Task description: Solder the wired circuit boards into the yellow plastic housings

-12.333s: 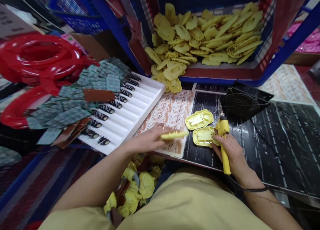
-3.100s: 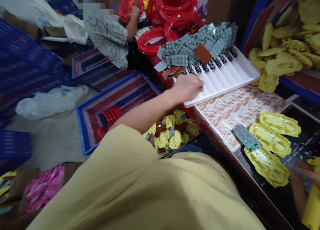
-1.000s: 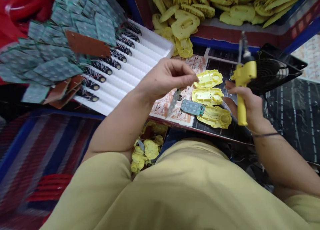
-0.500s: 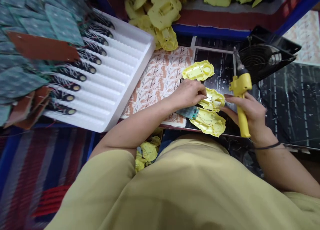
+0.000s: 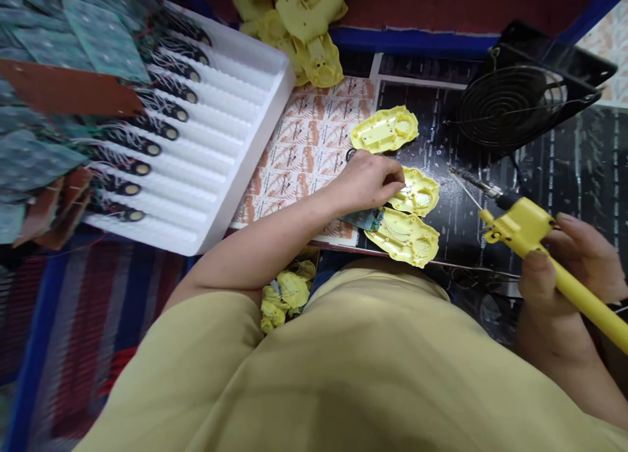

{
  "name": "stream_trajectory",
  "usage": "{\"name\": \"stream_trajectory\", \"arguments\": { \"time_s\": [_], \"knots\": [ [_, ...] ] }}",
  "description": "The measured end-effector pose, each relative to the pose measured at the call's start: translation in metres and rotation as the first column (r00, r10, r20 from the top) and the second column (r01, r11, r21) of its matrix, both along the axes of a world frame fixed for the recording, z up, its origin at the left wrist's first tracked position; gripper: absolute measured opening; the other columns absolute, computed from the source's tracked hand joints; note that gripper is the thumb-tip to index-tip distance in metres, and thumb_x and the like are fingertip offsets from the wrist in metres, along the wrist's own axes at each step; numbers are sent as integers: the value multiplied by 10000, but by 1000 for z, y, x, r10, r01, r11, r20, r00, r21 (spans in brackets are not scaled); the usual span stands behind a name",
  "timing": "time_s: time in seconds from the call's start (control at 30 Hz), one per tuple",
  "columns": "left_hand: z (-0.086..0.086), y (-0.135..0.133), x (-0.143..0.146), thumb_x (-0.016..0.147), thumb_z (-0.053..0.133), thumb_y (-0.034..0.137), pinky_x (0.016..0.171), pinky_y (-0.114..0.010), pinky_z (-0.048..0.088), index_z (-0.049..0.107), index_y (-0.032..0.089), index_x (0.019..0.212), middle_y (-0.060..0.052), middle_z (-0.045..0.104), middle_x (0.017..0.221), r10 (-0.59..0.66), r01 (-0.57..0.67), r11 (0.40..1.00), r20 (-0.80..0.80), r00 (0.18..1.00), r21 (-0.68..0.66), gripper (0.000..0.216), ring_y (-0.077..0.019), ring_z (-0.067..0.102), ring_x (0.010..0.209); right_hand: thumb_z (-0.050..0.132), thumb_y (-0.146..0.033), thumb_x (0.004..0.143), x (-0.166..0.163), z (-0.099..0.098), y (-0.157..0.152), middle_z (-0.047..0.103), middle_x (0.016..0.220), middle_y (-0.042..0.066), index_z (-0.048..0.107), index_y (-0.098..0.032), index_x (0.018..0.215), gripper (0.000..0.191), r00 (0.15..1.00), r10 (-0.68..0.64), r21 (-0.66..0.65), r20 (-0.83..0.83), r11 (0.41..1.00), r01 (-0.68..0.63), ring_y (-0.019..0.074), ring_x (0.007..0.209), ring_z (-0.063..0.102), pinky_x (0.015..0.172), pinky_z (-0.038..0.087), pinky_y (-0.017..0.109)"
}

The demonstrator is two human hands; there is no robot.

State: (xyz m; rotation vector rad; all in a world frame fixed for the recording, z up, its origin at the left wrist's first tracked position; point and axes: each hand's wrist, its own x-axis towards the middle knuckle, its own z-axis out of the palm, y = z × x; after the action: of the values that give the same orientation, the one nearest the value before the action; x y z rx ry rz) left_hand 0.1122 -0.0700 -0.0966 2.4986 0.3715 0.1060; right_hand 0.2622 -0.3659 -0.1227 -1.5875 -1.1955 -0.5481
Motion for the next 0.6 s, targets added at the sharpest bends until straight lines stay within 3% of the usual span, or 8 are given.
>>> {"name": "stream_trajectory", "arguments": {
  "time_s": [0.13,0.33,0.5,0.6],
  "knots": [
    [1,-2,-1,887,643,202,1048,-393,535,826,188,954,-29,820,874,12,-12,1000,-28,1000,1,195,-189,750,867,897,-309,904,-6,-2,-11,826,1121,31,735,-317,1428,548,991,55,-159,-123,985,-75,226,811,800,652,672,325],
    [4,-3,-1,860,631,203,1026,-395,531,822,195,882,-20,807,818,1,-1,1000,-49,999,11,192,-187,741,833,898,-305,917,-12,7,-8,831,1021,19,722,-284,1380,496,987,163,-288,12,945,-153,218,766,801,650,686,319],
    [5,-3,1,831,633,184,1028,-401,528,825,188,871,-19,799,806,14,-13,1000,-68,998,8,197,-183,731,813,911,-276,898,-11,5,4,813,882,-4,765,-275,1083,236,968,244,-204,56,952,-228,210,655,772,534,655,307],
    [5,-4,2,829,636,186,1047,-420,523,821,190,866,-14,786,789,30,-29,999,-74,997,15,189,-186,726,815,944,-235,851,-10,2,9,786,807,-26,720,-253,953,247,951,297,-173,85,945,-279,197,635,762,525,641,282]
  ]
}}
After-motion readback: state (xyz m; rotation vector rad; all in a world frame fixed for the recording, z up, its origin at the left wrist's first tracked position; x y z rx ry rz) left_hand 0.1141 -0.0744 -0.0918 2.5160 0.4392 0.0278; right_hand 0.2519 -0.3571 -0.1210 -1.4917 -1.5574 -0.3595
